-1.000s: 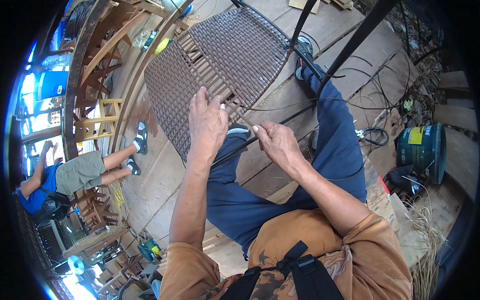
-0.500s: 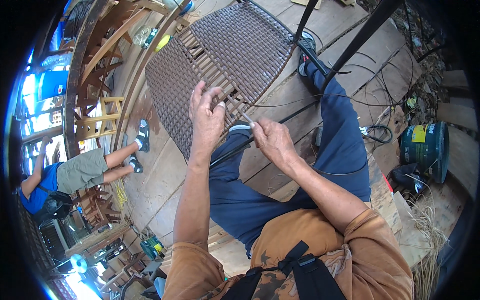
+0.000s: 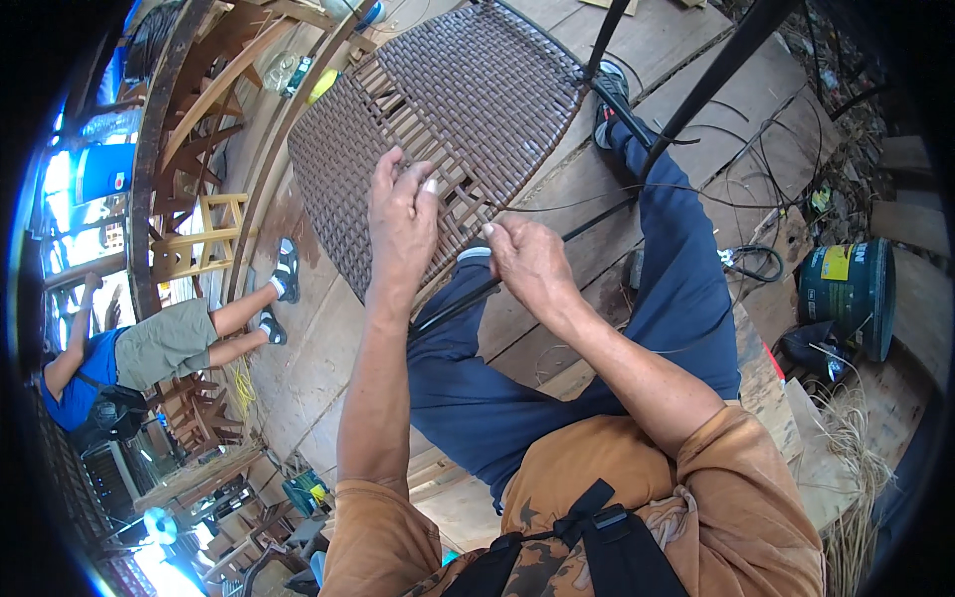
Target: Weaving synthetic strips onto a chair frame to create or repair the seat.
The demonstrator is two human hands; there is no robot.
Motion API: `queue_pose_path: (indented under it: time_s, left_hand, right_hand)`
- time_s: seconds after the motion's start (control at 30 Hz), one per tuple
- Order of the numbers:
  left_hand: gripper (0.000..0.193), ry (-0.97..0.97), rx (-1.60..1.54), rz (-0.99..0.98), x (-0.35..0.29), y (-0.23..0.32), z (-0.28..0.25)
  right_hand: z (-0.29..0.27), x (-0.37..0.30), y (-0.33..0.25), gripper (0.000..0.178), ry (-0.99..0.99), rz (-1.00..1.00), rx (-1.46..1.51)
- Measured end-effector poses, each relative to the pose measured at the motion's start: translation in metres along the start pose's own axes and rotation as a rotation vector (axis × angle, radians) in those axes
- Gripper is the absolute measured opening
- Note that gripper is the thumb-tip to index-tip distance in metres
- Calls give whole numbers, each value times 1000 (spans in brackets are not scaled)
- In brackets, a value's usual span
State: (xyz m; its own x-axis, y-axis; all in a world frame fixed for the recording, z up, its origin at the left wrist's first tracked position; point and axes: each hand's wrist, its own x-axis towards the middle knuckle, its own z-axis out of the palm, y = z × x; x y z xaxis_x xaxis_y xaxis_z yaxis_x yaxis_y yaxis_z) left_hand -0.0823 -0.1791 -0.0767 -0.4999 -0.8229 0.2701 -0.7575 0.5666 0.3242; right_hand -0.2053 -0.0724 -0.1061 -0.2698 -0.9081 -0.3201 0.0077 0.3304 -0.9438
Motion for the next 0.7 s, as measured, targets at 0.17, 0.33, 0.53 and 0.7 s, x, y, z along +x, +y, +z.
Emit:
queue_pose_path:
  time_s: [0.17,0.33,0.53,0.7]
  left_hand:
    - [25,-51,93,85,-1,12,-2]
    - [25,-106,178,63,11,-5,-2]
    - [27,-137,34,-138,22,-15,8]
    - [28,-36,-304,-252,17,-16,5]
  right_hand:
    - [-12,-8,-1,30,-35,49,35]
    - [-18,-2,-3,30,-76,29,-58]
    - [-10,2,2,27,-43,-58,-147]
    - [-6,3,-7,28,-17,-89,-155]
